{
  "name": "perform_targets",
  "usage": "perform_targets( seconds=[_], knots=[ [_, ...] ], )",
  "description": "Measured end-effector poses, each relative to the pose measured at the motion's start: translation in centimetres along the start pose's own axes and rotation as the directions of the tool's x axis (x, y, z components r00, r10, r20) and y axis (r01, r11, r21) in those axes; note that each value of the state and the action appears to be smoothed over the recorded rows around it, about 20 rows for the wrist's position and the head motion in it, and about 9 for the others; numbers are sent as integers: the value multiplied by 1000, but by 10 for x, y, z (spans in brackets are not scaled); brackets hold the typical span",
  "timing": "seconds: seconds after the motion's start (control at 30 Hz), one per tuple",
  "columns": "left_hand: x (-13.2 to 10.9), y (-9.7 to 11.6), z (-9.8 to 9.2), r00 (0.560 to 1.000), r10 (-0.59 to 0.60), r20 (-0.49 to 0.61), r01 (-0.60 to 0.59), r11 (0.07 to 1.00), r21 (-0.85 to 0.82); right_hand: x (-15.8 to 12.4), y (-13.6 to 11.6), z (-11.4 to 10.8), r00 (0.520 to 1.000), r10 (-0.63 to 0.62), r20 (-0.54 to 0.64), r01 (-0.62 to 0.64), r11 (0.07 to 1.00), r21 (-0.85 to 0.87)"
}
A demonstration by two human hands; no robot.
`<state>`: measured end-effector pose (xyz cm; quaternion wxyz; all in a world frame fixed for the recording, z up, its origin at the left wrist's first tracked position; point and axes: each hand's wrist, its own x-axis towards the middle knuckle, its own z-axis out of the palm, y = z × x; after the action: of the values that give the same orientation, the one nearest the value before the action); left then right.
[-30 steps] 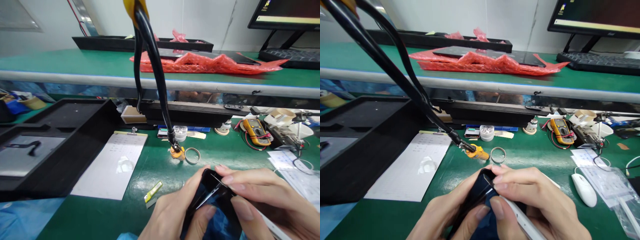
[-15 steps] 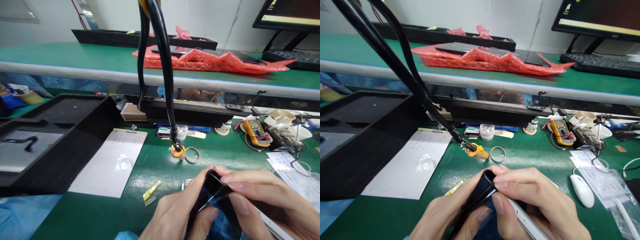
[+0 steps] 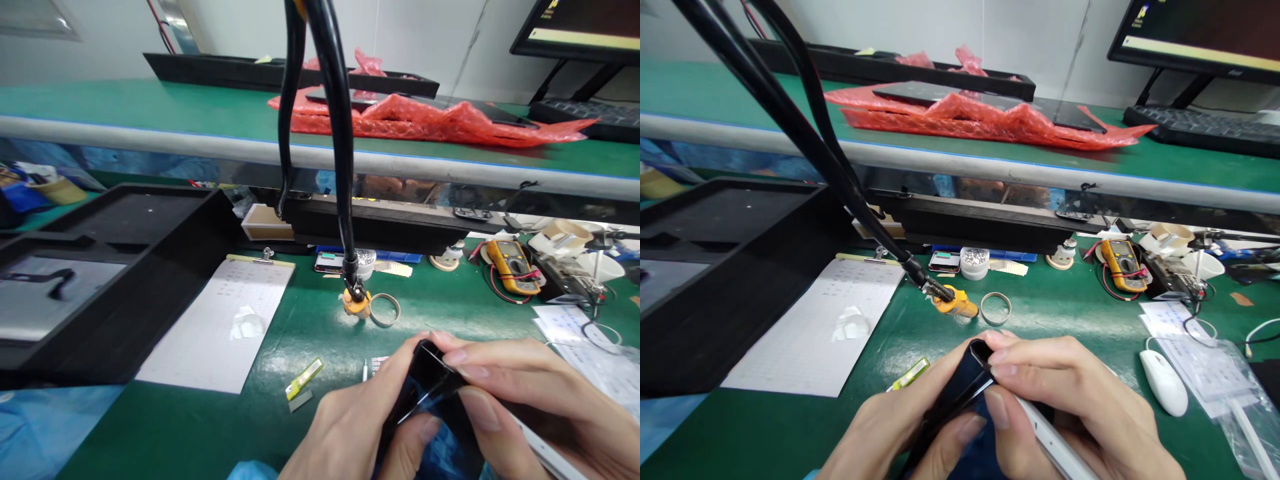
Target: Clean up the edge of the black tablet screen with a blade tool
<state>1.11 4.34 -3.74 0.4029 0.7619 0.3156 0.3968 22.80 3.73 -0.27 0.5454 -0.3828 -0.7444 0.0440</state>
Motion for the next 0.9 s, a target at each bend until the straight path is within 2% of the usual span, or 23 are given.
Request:
perform_targets(
  seconds=[0.17,0.4,0.57,0.7,0.9],
  knots=[
    [1,1,0,1000,5,5,-5,999,-45,-1,0,3,1000,17,-17,-17,1000,-10],
    [-2,-2,-1,999,-15,47,17,999,-34,-4,1,2,999,-36,6,36,999,-40],
    [-4,-2,-1,1000,2,11,-3,999,34,-8,0,0,999,21,35,-19,998,-60],
    [-3,-3,-1,1000,8,8,-8,998,55,-9,2,3,1000,-5,-29,4,1000,-28],
    [-2,-4,-1,1000,22,20,-22,999,35,-10,2,11,995,33,-91,-37,998,-44]
  ],
)
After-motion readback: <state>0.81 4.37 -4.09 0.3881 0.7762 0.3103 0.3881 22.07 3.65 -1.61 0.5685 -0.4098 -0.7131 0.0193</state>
